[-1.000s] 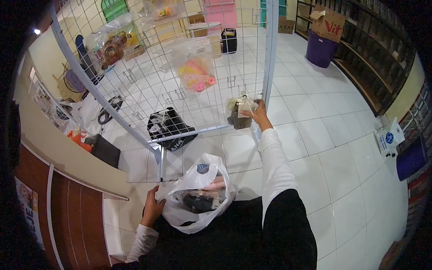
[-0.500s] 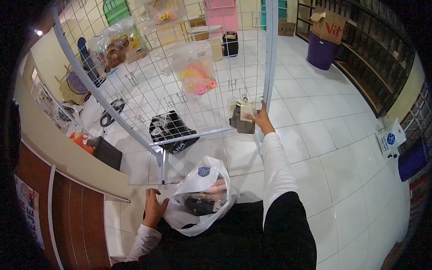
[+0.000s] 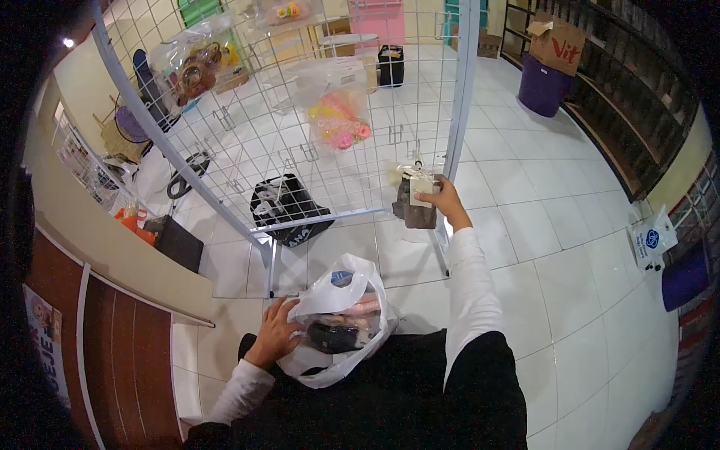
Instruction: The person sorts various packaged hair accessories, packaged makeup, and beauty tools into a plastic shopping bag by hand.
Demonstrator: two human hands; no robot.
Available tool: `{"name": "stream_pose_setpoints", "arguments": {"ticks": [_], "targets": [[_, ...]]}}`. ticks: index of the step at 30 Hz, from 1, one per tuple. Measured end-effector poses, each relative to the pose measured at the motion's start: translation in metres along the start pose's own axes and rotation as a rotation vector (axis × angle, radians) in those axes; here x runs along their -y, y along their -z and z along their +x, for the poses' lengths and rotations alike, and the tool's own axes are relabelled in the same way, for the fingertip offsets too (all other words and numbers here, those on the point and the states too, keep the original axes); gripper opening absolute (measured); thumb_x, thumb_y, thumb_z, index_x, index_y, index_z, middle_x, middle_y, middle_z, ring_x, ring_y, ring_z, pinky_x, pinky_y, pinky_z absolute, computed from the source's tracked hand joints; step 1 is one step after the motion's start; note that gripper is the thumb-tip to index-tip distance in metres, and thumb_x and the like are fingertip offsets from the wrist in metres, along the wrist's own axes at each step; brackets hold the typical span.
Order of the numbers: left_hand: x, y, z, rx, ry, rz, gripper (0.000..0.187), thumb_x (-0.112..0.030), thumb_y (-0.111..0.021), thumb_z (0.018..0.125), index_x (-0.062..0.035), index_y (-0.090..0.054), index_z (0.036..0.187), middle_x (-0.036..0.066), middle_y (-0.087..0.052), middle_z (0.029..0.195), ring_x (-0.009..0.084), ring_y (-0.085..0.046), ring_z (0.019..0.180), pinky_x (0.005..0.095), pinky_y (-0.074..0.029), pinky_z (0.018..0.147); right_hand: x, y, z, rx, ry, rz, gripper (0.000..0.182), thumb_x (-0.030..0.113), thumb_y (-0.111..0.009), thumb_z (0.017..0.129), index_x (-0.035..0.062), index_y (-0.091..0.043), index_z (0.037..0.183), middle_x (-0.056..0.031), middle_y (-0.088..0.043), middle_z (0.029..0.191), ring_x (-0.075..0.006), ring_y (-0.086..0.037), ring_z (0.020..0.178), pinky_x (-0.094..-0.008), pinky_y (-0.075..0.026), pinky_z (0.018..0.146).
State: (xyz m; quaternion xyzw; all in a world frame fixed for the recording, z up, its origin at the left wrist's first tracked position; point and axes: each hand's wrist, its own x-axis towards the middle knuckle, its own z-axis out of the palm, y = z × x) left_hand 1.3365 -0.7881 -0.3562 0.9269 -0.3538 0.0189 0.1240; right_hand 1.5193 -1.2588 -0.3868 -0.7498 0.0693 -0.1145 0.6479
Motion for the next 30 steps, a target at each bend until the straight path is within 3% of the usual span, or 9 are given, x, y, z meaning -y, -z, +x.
{"name": "stream_pose_setpoints", "arguments": {"ticks": [4, 5, 8, 9, 13, 16, 20, 25, 30], "targets": [[0.014, -0.007, 0.013, 0.044, -0.021, 0.099, 0.015, -0.014, -0.064, 0.070, -0.0098, -0.070, 0.083, 0.011, -0.044, 0.132, 0.0350, -0.035, 0.125, 0.0482, -0.028, 0.102, 0.021, 0.017, -0.036, 0.073, -0.049, -0.026, 0.072, 0.012, -0.082, 0.059, -0.0023, -0.047, 0.120, -0.0116, -0.059, 0.107, -0.0211, -0.056, 0.100, -0.0311, -0.044, 0.088], [0.016, -0.011, 0.015, -0.025, 0.012, 0.036, 0.016, -0.011, -0.060, 0.072, -0.0067, -0.069, 0.085, 0.009, -0.047, 0.130, 0.0317, -0.043, 0.119, 0.0436, -0.036, 0.096, 0.025, 0.022, -0.045, 0.095, -0.052, -0.046, 0.069, 0.011, -0.082, 0.059, -0.0009, -0.049, 0.119, -0.0103, -0.060, 0.105, -0.0204, -0.057, 0.099, -0.0309, -0.044, 0.087], [0.028, -0.008, 0.014, 0.142, 0.024, 0.016, 0.016, -0.008, -0.055, 0.076, -0.0048, -0.068, 0.084, 0.007, -0.051, 0.127, 0.0290, -0.051, 0.109, 0.0389, -0.044, 0.087, 0.045, 0.035, -0.070, 0.137, -0.103, -0.047, 0.066, 0.008, -0.082, 0.059, 0.0007, -0.051, 0.117, -0.0077, -0.061, 0.105, -0.0192, -0.057, 0.099, -0.0307, -0.044, 0.088], [0.032, -0.010, 0.014, 0.101, -0.001, 0.038, 0.021, -0.004, -0.050, 0.078, -0.0049, -0.066, 0.091, 0.008, -0.054, 0.123, 0.0299, -0.056, 0.103, 0.0379, -0.047, 0.082, 0.049, 0.040, -0.074, 0.161, -0.116, -0.054, 0.070, 0.008, -0.082, 0.058, -0.0004, -0.049, 0.119, -0.0088, -0.060, 0.106, -0.0199, -0.056, 0.100, -0.0309, -0.044, 0.088], [0.039, -0.009, 0.018, -0.019, 0.082, -0.125, 0.034, -0.002, -0.045, 0.078, -0.0047, -0.059, 0.110, 0.013, -0.057, 0.116, 0.0329, -0.055, 0.103, 0.0381, -0.045, 0.088, 0.054, 0.055, -0.083, 0.232, -0.137, -0.155, 0.070, 0.007, -0.082, 0.058, -0.0002, -0.050, 0.119, -0.0078, -0.059, 0.107, -0.0197, -0.056, 0.100, -0.0310, -0.043, 0.090], [0.035, 0.000, 0.021, -0.080, 0.146, -0.230, 0.035, 0.000, -0.045, 0.077, -0.0035, -0.059, 0.109, 0.014, -0.057, 0.117, 0.0330, -0.055, 0.104, 0.0381, -0.045, 0.089, 0.054, 0.065, -0.086, 0.231, -0.127, -0.204, 0.066, 0.008, -0.082, 0.057, 0.0011, -0.053, 0.116, -0.0063, -0.060, 0.105, -0.0189, -0.055, 0.100, -0.0306, -0.042, 0.089], [0.053, -0.013, 0.020, -0.023, 0.039, -0.129, 0.039, 0.003, -0.045, 0.073, -0.0020, -0.058, 0.110, 0.016, -0.048, 0.128, 0.0353, -0.055, 0.105, 0.0393, -0.046, 0.088, 0.064, 0.073, -0.098, 0.269, -0.143, -0.186, 0.063, 0.008, -0.081, 0.058, 0.0011, -0.053, 0.114, -0.0066, -0.060, 0.103, -0.0178, -0.054, 0.099, -0.0295, -0.041, 0.089], [0.041, 0.000, 0.032, -0.053, 0.186, -0.231, 0.064, 0.005, -0.044, 0.072, -0.0126, -0.040, 0.134, 0.016, -0.043, 0.132, 0.0389, -0.054, 0.103, 0.0415, -0.047, 0.083, 0.094, 0.070, -0.123, 0.450, -0.159, -0.270, 0.065, 0.002, -0.076, 0.051, 0.0027, -0.054, 0.112, -0.0044, -0.057, 0.106, -0.0162, -0.052, 0.101, -0.0297, -0.040, 0.090], [0.051, 0.002, 0.041, -0.003, 0.274, -0.257, 0.076, 0.006, -0.044, 0.074, -0.0194, -0.025, 0.143, 0.015, -0.042, 0.133, 0.0398, -0.052, 0.105, 0.0423, -0.047, 0.084, 0.136, 0.027, -0.151, 0.612, 0.079, -0.083, 0.057, 0.013, -0.079, 0.054, 0.0023, -0.057, 0.105, -0.0051, -0.059, 0.098, -0.0151, -0.055, 0.093, -0.0290, -0.043, 0.085]]}}
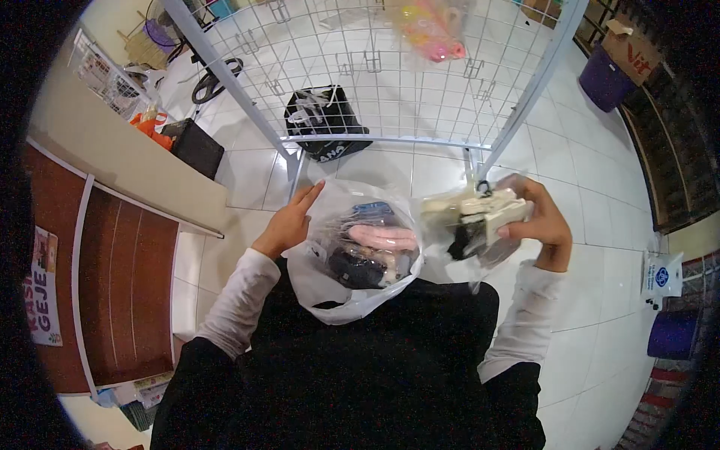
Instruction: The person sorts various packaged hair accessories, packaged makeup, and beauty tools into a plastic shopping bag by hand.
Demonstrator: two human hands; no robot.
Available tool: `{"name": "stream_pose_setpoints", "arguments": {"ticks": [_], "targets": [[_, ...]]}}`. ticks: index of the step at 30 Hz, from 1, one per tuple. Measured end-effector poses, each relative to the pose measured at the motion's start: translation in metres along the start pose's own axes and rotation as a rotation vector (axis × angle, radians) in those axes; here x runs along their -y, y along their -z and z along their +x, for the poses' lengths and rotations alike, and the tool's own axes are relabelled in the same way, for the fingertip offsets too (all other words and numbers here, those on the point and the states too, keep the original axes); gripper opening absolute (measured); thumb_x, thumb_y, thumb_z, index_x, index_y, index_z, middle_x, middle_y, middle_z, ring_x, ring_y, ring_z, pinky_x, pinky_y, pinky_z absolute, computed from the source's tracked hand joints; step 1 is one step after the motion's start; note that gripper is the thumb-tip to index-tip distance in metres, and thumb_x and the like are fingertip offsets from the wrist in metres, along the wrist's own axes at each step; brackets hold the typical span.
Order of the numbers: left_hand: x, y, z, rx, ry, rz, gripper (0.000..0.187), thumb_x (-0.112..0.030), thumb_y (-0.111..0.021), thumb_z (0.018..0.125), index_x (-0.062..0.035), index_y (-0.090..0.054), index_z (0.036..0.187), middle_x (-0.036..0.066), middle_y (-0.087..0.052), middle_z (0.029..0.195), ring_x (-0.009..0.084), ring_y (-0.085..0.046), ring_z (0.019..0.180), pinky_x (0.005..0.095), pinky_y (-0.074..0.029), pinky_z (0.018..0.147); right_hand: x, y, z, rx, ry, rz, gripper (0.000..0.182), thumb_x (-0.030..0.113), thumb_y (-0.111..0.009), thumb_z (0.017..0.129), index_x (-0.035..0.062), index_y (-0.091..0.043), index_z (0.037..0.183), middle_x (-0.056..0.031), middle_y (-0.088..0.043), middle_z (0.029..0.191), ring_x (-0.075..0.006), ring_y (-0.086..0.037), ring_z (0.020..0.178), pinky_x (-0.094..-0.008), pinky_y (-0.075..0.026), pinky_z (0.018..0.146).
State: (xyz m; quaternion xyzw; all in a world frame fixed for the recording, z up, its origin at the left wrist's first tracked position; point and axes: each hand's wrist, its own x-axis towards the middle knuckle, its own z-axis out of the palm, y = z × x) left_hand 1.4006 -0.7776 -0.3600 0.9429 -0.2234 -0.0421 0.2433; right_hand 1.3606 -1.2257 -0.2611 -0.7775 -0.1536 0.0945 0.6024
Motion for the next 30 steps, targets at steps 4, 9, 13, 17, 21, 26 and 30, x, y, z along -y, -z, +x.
{"name": "stream_pose_setpoints", "arguments": {"ticks": [4, 9, 13, 17, 21, 26, 30], "targets": [[0.008, -0.003, 0.002, -0.026, -0.008, -0.073, 0.077, 0.008, -0.045, 0.073, -0.0167, -0.025, 0.143, 0.016, -0.041, 0.134, 0.0395, -0.050, 0.110, 0.0407, -0.046, 0.088, 0.026, -0.071, 0.046, 0.177, 0.107, -0.025, 0.058, 0.019, -0.080, 0.055, 0.0014, -0.058, 0.105, -0.0067, -0.060, 0.100, -0.0171, -0.056, 0.095, -0.0297, -0.043, 0.085], [0.011, 0.004, 0.004, -0.021, -0.017, -0.107, 0.078, 0.009, -0.049, 0.072, -0.0151, -0.024, 0.143, 0.015, -0.041, 0.136, 0.0374, -0.047, 0.115, 0.0388, -0.042, 0.094, 0.026, -0.160, 0.106, 0.243, 0.138, -0.445, 0.053, 0.022, -0.077, 0.059, 0.0023, -0.057, 0.104, -0.0120, -0.062, 0.097, -0.0247, -0.061, 0.086, -0.0338, -0.048, 0.078], [0.025, 0.002, 0.009, -0.032, -0.039, -0.145, 0.078, 0.010, -0.052, 0.074, -0.0159, -0.025, 0.142, 0.015, -0.041, 0.135, 0.0360, -0.043, 0.121, 0.0380, -0.039, 0.098, 0.012, -0.206, 0.116, 0.159, 0.118, -0.909, 0.040, 0.015, -0.073, 0.060, 0.0024, -0.056, 0.095, -0.0150, -0.062, 0.089, -0.0317, -0.062, 0.082, -0.0382, -0.051, 0.069], [0.028, 0.000, 0.010, -0.065, -0.076, -0.130, 0.077, 0.011, -0.051, 0.073, -0.0153, -0.027, 0.141, 0.016, -0.041, 0.135, 0.0356, -0.042, 0.121, 0.0373, -0.039, 0.099, -0.027, -0.250, 0.106, -0.093, 0.246, -1.180, 0.025, 0.008, -0.068, 0.065, 0.0064, -0.055, 0.086, -0.0085, -0.057, 0.080, -0.0252, -0.061, 0.077, -0.0348, -0.052, 0.060], [0.020, 0.002, 0.005, -0.051, -0.042, -0.144, 0.077, 0.011, -0.050, 0.072, -0.0151, -0.028, 0.141, 0.015, -0.042, 0.136, 0.0354, -0.044, 0.119, 0.0379, -0.041, 0.097, -0.038, -0.273, 0.106, -0.134, 0.303, -1.270, 0.016, 0.012, -0.061, 0.070, 0.0073, -0.057, 0.084, -0.0055, -0.055, 0.082, -0.0215, -0.057, 0.080, -0.0322, -0.050, 0.057], [0.026, -0.001, 0.005, -0.070, -0.061, -0.115, 0.076, 0.013, -0.046, 0.071, -0.0141, -0.031, 0.140, 0.014, -0.042, 0.136, 0.0350, -0.047, 0.116, 0.0395, -0.043, 0.094, -0.045, -0.298, 0.118, -0.123, 0.438, -1.264, 0.016, 0.014, -0.059, 0.071, 0.0069, -0.057, 0.085, -0.0056, -0.055, 0.084, -0.0218, -0.055, 0.082, -0.0332, -0.047, 0.060], [0.025, 0.005, 0.002, -0.093, -0.061, -0.143, 0.076, 0.015, -0.044, 0.070, -0.0128, -0.032, 0.140, 0.014, -0.043, 0.135, 0.0356, -0.046, 0.116, 0.0391, -0.042, 0.095, -0.054, -0.302, 0.121, -0.097, 0.501, -1.314, 0.015, 0.015, -0.058, 0.072, 0.0069, -0.059, 0.085, -0.0047, -0.054, 0.085, -0.0214, -0.053, 0.084, -0.0328, -0.044, 0.062]]}}
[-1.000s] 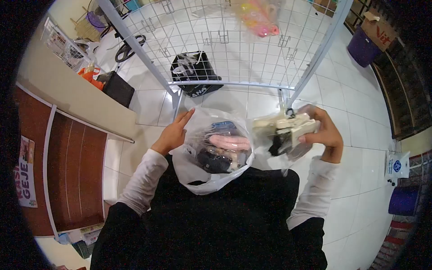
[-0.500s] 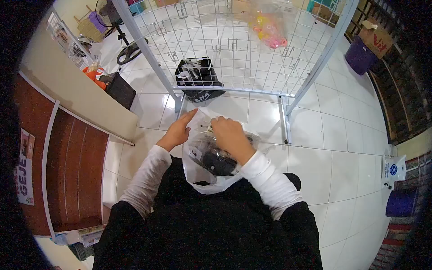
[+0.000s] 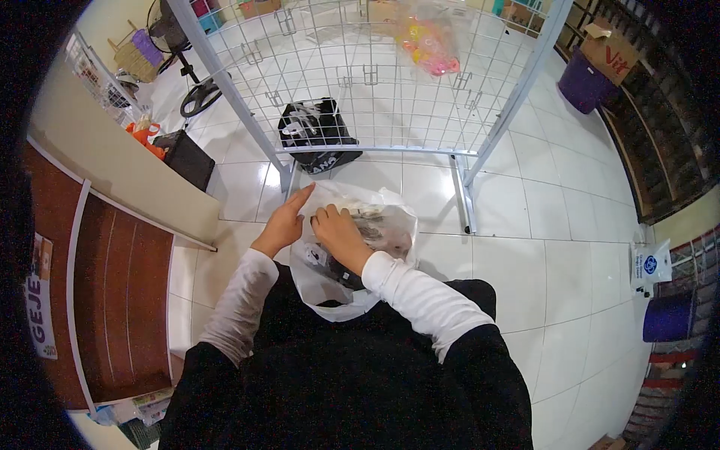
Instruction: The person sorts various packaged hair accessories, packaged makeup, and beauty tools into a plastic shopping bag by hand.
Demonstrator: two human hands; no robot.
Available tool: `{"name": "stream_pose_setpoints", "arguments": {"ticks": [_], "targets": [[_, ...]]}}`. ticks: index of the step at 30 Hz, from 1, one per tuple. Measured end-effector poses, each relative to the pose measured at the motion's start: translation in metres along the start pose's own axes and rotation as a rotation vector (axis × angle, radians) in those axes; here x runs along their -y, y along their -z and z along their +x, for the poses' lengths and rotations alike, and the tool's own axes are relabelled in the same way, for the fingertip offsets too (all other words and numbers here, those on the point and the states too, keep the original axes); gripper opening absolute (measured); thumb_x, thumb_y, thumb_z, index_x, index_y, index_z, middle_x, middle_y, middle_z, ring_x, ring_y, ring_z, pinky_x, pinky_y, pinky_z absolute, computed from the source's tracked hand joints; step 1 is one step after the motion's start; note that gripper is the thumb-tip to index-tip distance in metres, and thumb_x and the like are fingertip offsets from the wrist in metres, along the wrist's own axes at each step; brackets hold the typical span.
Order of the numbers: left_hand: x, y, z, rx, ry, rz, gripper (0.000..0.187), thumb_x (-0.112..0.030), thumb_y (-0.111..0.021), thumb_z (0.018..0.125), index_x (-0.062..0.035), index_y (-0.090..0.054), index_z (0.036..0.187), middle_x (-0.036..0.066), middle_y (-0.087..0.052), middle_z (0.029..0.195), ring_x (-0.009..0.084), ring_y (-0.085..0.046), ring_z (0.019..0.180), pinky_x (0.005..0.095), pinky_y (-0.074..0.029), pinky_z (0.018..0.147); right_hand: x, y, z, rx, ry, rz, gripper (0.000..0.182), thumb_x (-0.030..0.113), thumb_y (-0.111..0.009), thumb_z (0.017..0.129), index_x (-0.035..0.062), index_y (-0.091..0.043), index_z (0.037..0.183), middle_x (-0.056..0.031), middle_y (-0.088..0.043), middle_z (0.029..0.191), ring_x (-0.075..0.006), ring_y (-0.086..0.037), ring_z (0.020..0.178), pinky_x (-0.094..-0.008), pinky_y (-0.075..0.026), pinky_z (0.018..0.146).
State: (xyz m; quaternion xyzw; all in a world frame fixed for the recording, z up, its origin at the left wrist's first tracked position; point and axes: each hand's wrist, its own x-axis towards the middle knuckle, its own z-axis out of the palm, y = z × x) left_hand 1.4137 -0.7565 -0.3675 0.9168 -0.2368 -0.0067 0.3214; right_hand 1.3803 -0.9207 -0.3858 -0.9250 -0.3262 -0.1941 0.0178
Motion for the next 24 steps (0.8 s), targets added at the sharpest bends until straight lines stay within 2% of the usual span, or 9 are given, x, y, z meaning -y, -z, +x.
{"name": "stream_pose_setpoints", "arguments": {"ticks": [1, 4, 7, 10, 11, 14, 17, 20, 24], "targets": [[0.003, -0.002, 0.000, -0.012, -0.024, 0.011, 0.076, 0.015, -0.043, 0.069, -0.0125, -0.031, 0.140, 0.014, -0.043, 0.135, 0.0356, -0.046, 0.117, 0.0388, -0.042, 0.095, 0.000, -0.004, -0.003, -0.006, 0.019, -0.012, 0.016, 0.015, -0.058, 0.072, 0.0071, -0.059, 0.086, -0.0046, -0.054, 0.085, -0.0213, -0.053, 0.085, -0.0327, -0.044, 0.062], [0.003, -0.002, 0.000, -0.008, -0.035, 0.012, 0.076, 0.015, -0.043, 0.069, -0.0122, -0.031, 0.140, 0.014, -0.042, 0.136, 0.0353, -0.045, 0.118, 0.0380, -0.041, 0.097, 0.005, -0.003, -0.012, 0.097, -0.091, 0.084, 0.025, 0.017, -0.056, 0.076, 0.0088, -0.060, 0.099, -0.0065, -0.054, 0.093, -0.0226, -0.052, 0.090, -0.0356, -0.043, 0.070], [0.006, 0.000, -0.002, -0.003, -0.046, 0.017, 0.076, 0.016, -0.043, 0.070, -0.0121, -0.031, 0.140, 0.014, -0.041, 0.136, 0.0348, -0.045, 0.119, 0.0375, -0.040, 0.098, -0.005, 0.021, -0.025, 0.061, -0.186, 0.036, 0.041, 0.017, -0.057, 0.078, 0.0103, -0.053, 0.118, -0.0103, -0.054, 0.104, -0.0266, -0.051, 0.099, -0.0403, -0.042, 0.077], [0.010, 0.001, -0.005, 0.006, -0.033, 0.014, 0.076, 0.015, -0.044, 0.070, -0.0120, -0.031, 0.140, 0.014, -0.041, 0.137, 0.0346, -0.044, 0.119, 0.0373, -0.040, 0.098, -0.026, 0.038, -0.045, 0.267, -0.315, 0.194, 0.052, 0.017, -0.060, 0.078, 0.0129, -0.047, 0.128, -0.0151, -0.052, 0.112, -0.0300, -0.050, 0.105, -0.0450, -0.041, 0.082], [0.011, 0.001, -0.005, 0.012, -0.025, 0.009, 0.075, 0.015, -0.045, 0.070, -0.0120, -0.031, 0.139, 0.014, -0.041, 0.137, 0.0345, -0.044, 0.120, 0.0373, -0.040, 0.098, -0.030, 0.040, -0.051, 0.233, -0.304, 0.156, 0.059, 0.012, -0.063, 0.073, 0.0104, -0.043, 0.129, -0.0137, -0.054, 0.104, -0.0302, -0.049, 0.106, -0.0410, -0.041, 0.085], [0.008, -0.001, -0.004, 0.013, -0.017, 0.027, 0.075, 0.014, -0.047, 0.071, -0.0126, -0.031, 0.140, 0.014, -0.041, 0.137, 0.0347, -0.044, 0.120, 0.0376, -0.040, 0.098, -0.033, 0.019, -0.051, 0.415, -0.353, 0.142, 0.046, 0.012, -0.062, 0.073, 0.0080, -0.050, 0.118, -0.0088, -0.057, 0.096, -0.0260, -0.051, 0.103, -0.0367, -0.042, 0.082], [0.005, -0.003, -0.003, 0.019, -0.047, 0.019, 0.075, 0.013, -0.048, 0.071, -0.0133, -0.031, 0.140, 0.014, -0.041, 0.137, 0.0350, -0.044, 0.119, 0.0378, -0.040, 0.098, -0.033, 0.010, -0.046, 0.201, -0.221, 0.045, 0.031, 0.014, -0.060, 0.073, 0.0070, -0.056, 0.103, -0.0040, -0.058, 0.087, -0.0216, -0.052, 0.096, -0.0321, -0.042, 0.076], [-0.001, 0.002, -0.003, 0.047, -0.036, 0.004, 0.076, 0.013, -0.049, 0.071, -0.0140, -0.031, 0.140, 0.013, -0.041, 0.137, 0.0354, -0.045, 0.119, 0.0382, -0.040, 0.098, -0.028, 0.025, -0.028, 0.024, -0.144, -0.025, 0.016, 0.016, -0.058, 0.073, 0.0093, -0.059, 0.088, -0.0029, -0.056, 0.084, -0.0193, -0.052, 0.088, -0.0320, -0.040, 0.070], [0.002, 0.001, -0.002, 0.055, -0.002, -0.003, 0.077, 0.013, -0.050, 0.071, -0.0145, -0.030, 0.140, 0.013, -0.040, 0.137, 0.0356, -0.044, 0.120, 0.0383, -0.040, 0.098, -0.015, 0.000, -0.047, 0.038, -0.078, -0.122, 0.027, 0.019, -0.054, 0.076, 0.0074, -0.060, 0.101, -0.0066, -0.054, 0.099, -0.0210, -0.049, 0.095, -0.0347, -0.039, 0.073]]}}
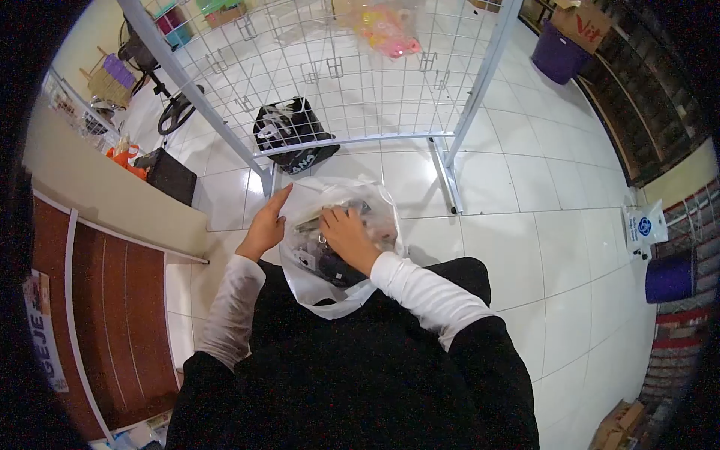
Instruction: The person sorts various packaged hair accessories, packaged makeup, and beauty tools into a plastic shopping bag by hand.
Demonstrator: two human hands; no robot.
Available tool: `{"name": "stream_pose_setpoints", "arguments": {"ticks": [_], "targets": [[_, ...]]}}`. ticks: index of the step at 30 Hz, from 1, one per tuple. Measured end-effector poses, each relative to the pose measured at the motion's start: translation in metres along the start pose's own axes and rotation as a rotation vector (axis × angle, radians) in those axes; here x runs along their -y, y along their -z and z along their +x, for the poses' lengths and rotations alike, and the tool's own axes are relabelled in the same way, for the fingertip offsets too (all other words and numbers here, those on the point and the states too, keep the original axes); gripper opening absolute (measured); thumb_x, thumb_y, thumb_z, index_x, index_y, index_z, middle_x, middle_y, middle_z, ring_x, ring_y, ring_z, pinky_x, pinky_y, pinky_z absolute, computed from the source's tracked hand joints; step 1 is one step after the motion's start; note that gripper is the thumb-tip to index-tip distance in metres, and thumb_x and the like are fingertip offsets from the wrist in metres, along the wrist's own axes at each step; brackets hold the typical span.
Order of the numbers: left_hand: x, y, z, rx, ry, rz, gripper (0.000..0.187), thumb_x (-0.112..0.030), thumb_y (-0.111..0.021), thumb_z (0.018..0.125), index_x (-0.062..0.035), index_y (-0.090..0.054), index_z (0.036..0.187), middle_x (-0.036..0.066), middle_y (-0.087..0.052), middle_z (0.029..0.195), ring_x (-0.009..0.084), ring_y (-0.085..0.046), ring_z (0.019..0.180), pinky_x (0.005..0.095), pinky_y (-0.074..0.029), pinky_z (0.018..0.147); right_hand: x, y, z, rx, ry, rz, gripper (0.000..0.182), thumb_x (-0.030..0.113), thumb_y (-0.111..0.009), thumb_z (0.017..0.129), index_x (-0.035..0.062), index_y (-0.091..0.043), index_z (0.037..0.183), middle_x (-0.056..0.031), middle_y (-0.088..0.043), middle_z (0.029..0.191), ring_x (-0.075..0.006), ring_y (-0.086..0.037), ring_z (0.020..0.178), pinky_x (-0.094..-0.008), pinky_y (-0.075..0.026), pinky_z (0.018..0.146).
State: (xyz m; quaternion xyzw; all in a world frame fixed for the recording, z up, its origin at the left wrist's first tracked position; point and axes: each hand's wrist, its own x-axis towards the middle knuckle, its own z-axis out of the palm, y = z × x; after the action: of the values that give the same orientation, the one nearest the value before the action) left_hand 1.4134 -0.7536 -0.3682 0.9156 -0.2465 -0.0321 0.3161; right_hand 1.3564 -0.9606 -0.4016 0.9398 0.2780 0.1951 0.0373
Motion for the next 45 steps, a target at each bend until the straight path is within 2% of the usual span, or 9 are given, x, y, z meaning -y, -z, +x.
{"name": "stream_pose_setpoints", "arguments": {"ticks": [6, 12, 18, 21, 23, 27, 30, 33, 45], "targets": [[0.009, -0.008, -0.002, -0.016, -0.032, -0.017, 0.078, 0.013, -0.051, 0.071, -0.0160, -0.029, 0.141, 0.018, -0.040, 0.136, 0.0377, -0.042, 0.121, 0.0387, -0.039, 0.099, 0.024, -0.012, -0.023, 0.073, -0.144, 0.152, 0.041, 0.019, -0.050, 0.081, 0.0038, -0.053, 0.119, -0.0142, -0.051, 0.120, -0.0312, -0.045, 0.113, -0.0482, -0.035, 0.093], [0.008, -0.009, -0.004, -0.006, -0.015, -0.014, 0.079, 0.013, -0.051, 0.071, -0.0177, -0.028, 0.141, 0.018, -0.040, 0.136, 0.0381, -0.043, 0.120, 0.0390, -0.039, 0.099, 0.040, -0.014, -0.030, 0.057, -0.162, 0.155, 0.041, 0.021, -0.048, 0.084, 0.0046, -0.052, 0.122, -0.0151, -0.049, 0.123, -0.0344, -0.040, 0.121, -0.0551, -0.029, 0.099], [0.006, -0.007, -0.004, -0.003, -0.021, -0.002, 0.078, 0.012, -0.051, 0.072, -0.0180, -0.028, 0.141, 0.017, -0.040, 0.136, 0.0378, -0.044, 0.119, 0.0387, -0.040, 0.097, 0.040, -0.014, -0.029, 0.079, -0.168, 0.142, 0.041, 0.021, -0.048, 0.084, 0.0050, -0.051, 0.122, -0.0144, -0.049, 0.124, -0.0344, -0.040, 0.122, -0.0553, -0.029, 0.100], [0.001, -0.004, -0.002, 0.023, 0.010, -0.040, 0.077, 0.012, -0.051, 0.072, -0.0153, -0.029, 0.141, 0.018, -0.039, 0.137, 0.0368, -0.041, 0.122, 0.0375, -0.037, 0.100, 0.036, -0.014, -0.025, 0.042, -0.162, 0.153, 0.035, 0.020, -0.049, 0.083, 0.0060, -0.055, 0.115, -0.0132, -0.052, 0.120, -0.0312, -0.043, 0.119, -0.0532, -0.032, 0.097], [-0.002, -0.002, 0.000, 0.064, 0.056, -0.074, 0.076, 0.013, -0.051, 0.072, -0.0099, -0.028, 0.141, 0.019, -0.037, 0.138, 0.0354, -0.036, 0.128, 0.0357, -0.031, 0.105, 0.026, -0.013, -0.016, 0.140, -0.169, 0.254, 0.030, 0.017, -0.049, 0.082, 0.0079, -0.058, 0.110, -0.0101, -0.057, 0.110, -0.0278, -0.049, 0.109, -0.0502, -0.036, 0.092], [-0.003, -0.004, 0.003, 0.051, 0.028, -0.055, 0.076, 0.013, -0.051, 0.072, -0.0100, -0.029, 0.140, 0.019, -0.038, 0.138, 0.0353, -0.036, 0.128, 0.0362, -0.031, 0.105, 0.008, -0.020, 0.007, 0.169, -0.179, 0.276, 0.021, 0.015, -0.051, 0.079, 0.0106, -0.062, 0.097, -0.0043, -0.063, 0.090, -0.0225, -0.058, 0.091, -0.0447, -0.041, 0.081], [-0.002, -0.006, 0.006, 0.039, 0.013, -0.050, 0.076, 0.013, -0.052, 0.071, -0.0100, -0.029, 0.140, 0.020, -0.038, 0.138, 0.0352, -0.036, 0.128, 0.0364, -0.031, 0.106, 0.003, -0.022, 0.022, 0.223, -0.192, 0.303, 0.020, 0.016, -0.053, 0.078, 0.0114, -0.064, 0.094, -0.0051, -0.064, 0.087, -0.0234, -0.059, 0.090, -0.0433, -0.043, 0.080], [0.001, -0.007, 0.006, 0.039, 0.012, -0.048, 0.077, 0.013, -0.052, 0.071, -0.0101, -0.029, 0.140, 0.020, -0.038, 0.138, 0.0351, -0.036, 0.128, 0.0365, -0.030, 0.106, 0.000, -0.027, 0.027, 0.129, -0.207, 0.290, 0.015, 0.019, -0.054, 0.079, 0.0122, -0.068, 0.082, -0.0057, -0.067, 0.084, -0.0232, -0.062, 0.087, -0.0419, -0.046, 0.075], [-0.001, -0.005, 0.006, 0.049, 0.017, -0.047, 0.078, 0.013, -0.053, 0.071, -0.0113, -0.028, 0.141, 0.019, -0.038, 0.138, 0.0349, -0.036, 0.128, 0.0363, -0.032, 0.105, -0.002, -0.035, 0.027, 0.205, -0.225, 0.317, 0.018, 0.019, -0.052, 0.081, 0.0125, -0.067, 0.087, -0.0048, -0.066, 0.088, -0.0227, -0.060, 0.091, -0.0487, -0.042, 0.083]]}}
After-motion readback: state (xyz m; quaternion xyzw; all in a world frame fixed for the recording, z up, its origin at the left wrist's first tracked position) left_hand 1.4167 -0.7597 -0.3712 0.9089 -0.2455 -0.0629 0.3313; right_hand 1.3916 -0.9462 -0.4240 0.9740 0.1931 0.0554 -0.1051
